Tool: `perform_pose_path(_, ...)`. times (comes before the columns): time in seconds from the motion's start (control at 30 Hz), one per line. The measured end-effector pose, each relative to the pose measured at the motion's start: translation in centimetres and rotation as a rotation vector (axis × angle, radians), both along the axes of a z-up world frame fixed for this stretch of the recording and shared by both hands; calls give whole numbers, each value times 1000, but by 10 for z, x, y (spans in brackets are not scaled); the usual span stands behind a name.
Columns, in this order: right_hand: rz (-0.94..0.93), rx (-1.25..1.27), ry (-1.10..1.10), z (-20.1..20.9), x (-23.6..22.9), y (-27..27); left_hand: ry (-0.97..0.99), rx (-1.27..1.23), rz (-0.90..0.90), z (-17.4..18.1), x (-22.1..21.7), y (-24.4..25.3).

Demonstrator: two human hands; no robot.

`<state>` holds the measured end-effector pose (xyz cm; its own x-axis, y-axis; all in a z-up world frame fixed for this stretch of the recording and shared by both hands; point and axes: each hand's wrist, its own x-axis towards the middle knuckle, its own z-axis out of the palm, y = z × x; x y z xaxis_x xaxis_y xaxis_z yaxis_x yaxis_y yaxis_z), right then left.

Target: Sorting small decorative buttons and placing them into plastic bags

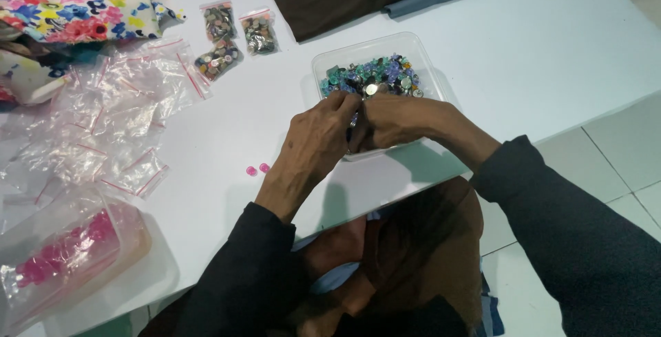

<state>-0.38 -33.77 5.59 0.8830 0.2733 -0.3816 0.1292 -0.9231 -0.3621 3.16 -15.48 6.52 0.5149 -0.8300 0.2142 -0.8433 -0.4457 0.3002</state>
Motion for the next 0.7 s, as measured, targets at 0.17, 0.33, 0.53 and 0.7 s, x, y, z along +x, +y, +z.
perform_pose_path(0.17,19,-89,81,34,-2,0,-8,14,0,-9,5,0)
perform_pose_path(0.33,8,-204,174,38,0,-3,6,22,11,-1,2,-1)
perform_pose_path(0.53,-29,-233,284,52,-1,-12,9,44,13,0,0,-2)
perform_pose_path(0.7,-83,174,326,63,-5,-22,70,-5,19,6,-3,2)
